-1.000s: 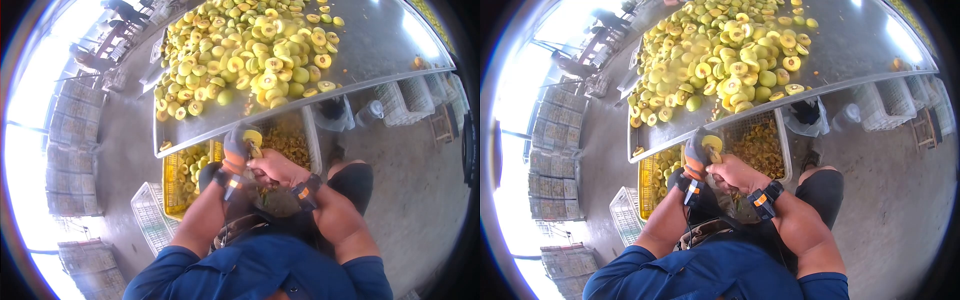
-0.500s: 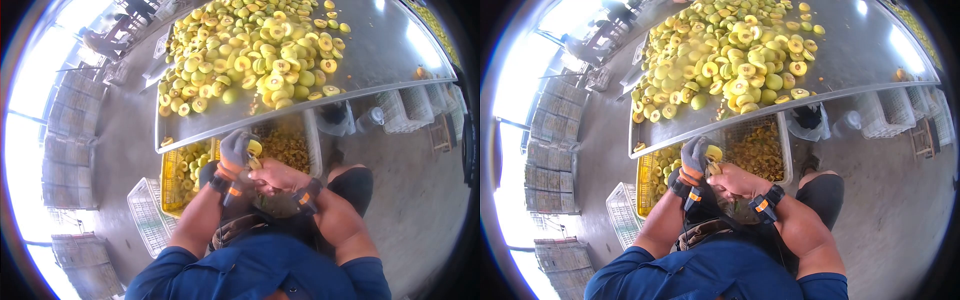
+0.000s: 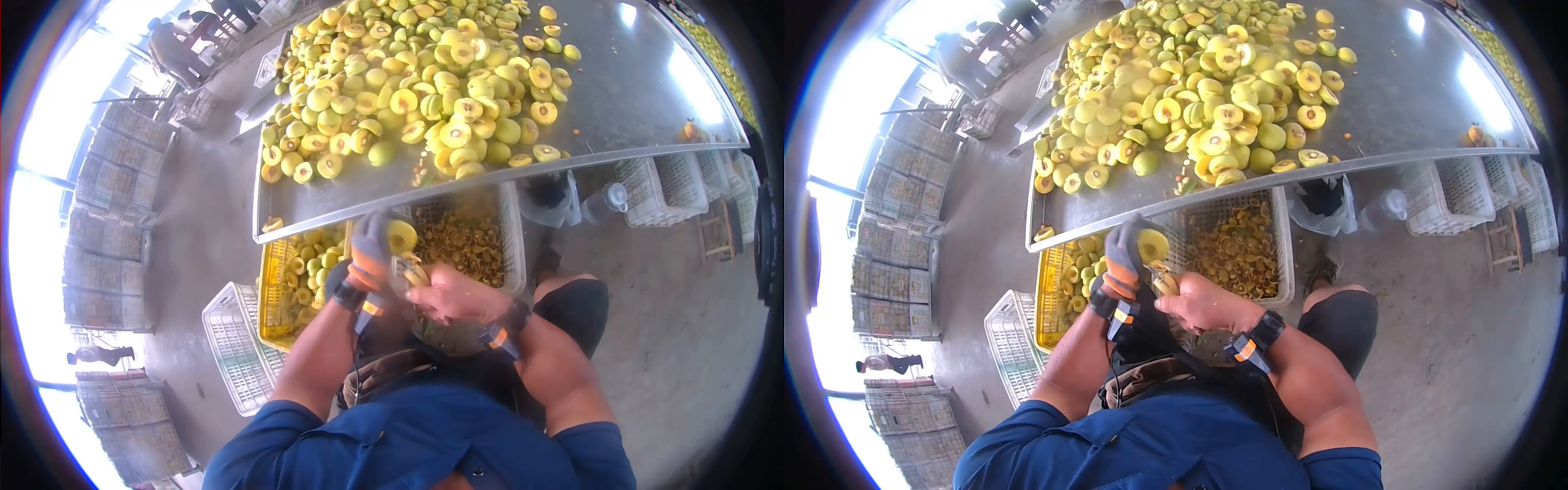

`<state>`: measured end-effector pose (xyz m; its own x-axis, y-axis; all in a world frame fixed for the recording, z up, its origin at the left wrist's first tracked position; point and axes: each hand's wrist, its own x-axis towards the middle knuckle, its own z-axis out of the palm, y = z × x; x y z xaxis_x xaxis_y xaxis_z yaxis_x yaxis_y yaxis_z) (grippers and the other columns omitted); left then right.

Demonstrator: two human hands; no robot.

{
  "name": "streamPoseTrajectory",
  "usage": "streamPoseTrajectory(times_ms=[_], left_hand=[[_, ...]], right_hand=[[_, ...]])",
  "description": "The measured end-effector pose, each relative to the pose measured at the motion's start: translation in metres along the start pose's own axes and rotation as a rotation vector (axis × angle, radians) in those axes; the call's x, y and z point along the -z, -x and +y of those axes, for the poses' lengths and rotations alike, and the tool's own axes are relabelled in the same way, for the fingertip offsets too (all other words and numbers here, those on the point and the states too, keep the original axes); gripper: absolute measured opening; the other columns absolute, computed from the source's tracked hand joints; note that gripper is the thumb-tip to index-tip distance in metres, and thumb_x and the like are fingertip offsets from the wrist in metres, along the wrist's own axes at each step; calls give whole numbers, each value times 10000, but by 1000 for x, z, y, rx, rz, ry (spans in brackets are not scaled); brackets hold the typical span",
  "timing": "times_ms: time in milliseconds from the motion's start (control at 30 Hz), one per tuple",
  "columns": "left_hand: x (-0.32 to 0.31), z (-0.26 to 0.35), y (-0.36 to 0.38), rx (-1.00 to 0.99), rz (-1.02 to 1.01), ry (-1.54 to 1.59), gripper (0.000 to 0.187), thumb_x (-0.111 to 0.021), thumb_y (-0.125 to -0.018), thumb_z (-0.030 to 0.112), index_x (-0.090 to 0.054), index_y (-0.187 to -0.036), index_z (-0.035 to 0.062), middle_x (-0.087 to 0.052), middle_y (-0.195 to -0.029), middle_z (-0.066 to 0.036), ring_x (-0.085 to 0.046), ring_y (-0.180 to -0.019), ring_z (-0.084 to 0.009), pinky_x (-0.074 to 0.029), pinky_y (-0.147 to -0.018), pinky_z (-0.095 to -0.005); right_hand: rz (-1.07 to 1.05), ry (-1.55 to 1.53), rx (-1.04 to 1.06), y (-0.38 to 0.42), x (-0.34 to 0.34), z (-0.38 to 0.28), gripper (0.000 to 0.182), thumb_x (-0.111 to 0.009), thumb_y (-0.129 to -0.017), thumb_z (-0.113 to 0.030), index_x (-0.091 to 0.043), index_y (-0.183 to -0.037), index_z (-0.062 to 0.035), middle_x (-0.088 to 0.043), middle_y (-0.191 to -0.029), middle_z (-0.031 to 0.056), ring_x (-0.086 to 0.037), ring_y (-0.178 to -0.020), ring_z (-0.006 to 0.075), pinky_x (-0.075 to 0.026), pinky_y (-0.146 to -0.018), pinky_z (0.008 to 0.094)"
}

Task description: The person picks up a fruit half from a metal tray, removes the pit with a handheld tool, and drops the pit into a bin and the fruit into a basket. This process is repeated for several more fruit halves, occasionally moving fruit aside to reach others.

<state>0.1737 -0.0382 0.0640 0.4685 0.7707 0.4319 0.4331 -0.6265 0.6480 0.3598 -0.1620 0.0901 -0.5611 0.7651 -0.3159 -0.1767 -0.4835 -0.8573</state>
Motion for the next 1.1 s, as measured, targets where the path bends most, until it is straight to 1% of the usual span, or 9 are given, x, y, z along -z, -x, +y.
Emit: streamPoseTrajectory(times_ms=[100, 200, 267, 333, 367, 467, 633, 933, 1100], left_hand=[[12, -28, 16, 337, 308, 12, 227, -607, -1001, 124, -737, -1133, -8, -749, -1065, -190, -715, -964, -297, -568, -871, -376], [80, -44, 39, 363, 315, -312, 221, -616, -1033, 151, -761, -1108, 3, -753, -1051, -178, -711, -974, -255, -550, -852, -378], [121, -46, 41, 723, 419, 7, 243, -629, -1052, 202, -774, -1047, 7, -757, -1041, -165, -709, -934, -222, -544, -820, -381], [151, -60, 46, 785, 265, -401, 234, -646, -1034, 196, -774, -1005, 2, -755, -987, -112, -704, -882, -194, -544, -787, -362], [161, -78, 51, 585, 149, -779, 244, -684, -1013, 218, -767, -1019, -11, -756, -977, -82, -663, -856, -127, -531, -765, -324], [131, -74, 1, 482, 352, -391, 234, -713, -993, 233, -772, -1058, 15, -758, -966, -93, -689, -871, -146, -539, -785, -320], [17, -51, -132, 353, 34, -247, 319, -749, -955, 253, -758, -1173, 19, -775, -1055, -182, -741, -947, -220, -562, -840, -333], [-66, -83, -218, 214, -437, -524, 507, -829, -819, 410, -770, -1197, 78, -790, -1084, -173, -753, -979, -341, -588, -879, -416], [-56, -69, -197, 358, -390, -355, 449, -778, -828, 391, -762, -1154, 83, -769, -1118, -166, -720, -1069, -357, -560, -941, -434]], right_hand=[[92, -302, -11, 4, 3, 9, 205, -605, -1025, -175, -566, -871, -44, -503, -591, 9, -485, -434, 118, -370, -414, 307], [415, -50, -209, -25, 29, 59, 303, -632, -994, -207, -571, -758, -28, -525, -572, 44, -508, -423, 156, -384, -406, 326], [416, -187, -129, -33, 30, 70, 367, -644, -978, -230, -564, -694, -12, -540, -577, 62, -521, -419, 181, -398, -396, 345], [374, -234, -59, -27, 21, 51, 357, -641, -982, -226, -562, -710, -9, -535, -572, 61, -518, -418, 179, -400, -392, 346], [361, -246, -74, -28, 21, 50, 291, -637, -990, -230, -584, -825, 3, -531, -580, 57, -516, -422, 170, -395, -389, 349], [401, -215, -24, -28, 16, 35, 241, -629, -999, -238, -589, -970, -2, -545, -619, 56, -520, -437, 160, -398, -390, 348], [468, -102, 58, -22, 14, 9, 292, -627, -990, -280, -576, -1039, 4, -581, -736, 49, -556, -513, 140, -440, -472, 329], [678, 223, 205, -17, 26, 3, 452, -618, -1009, -378, -586, -1131, 57, -697, -968, 288, -677, -939, 477, -513, -863, 511], [767, 249, 309, -19, 31, -10, 403, -615, -1021, -338, -589, -1122, 52, -702, -975, 299, -683, -950, 496, -526, -844, 520]])
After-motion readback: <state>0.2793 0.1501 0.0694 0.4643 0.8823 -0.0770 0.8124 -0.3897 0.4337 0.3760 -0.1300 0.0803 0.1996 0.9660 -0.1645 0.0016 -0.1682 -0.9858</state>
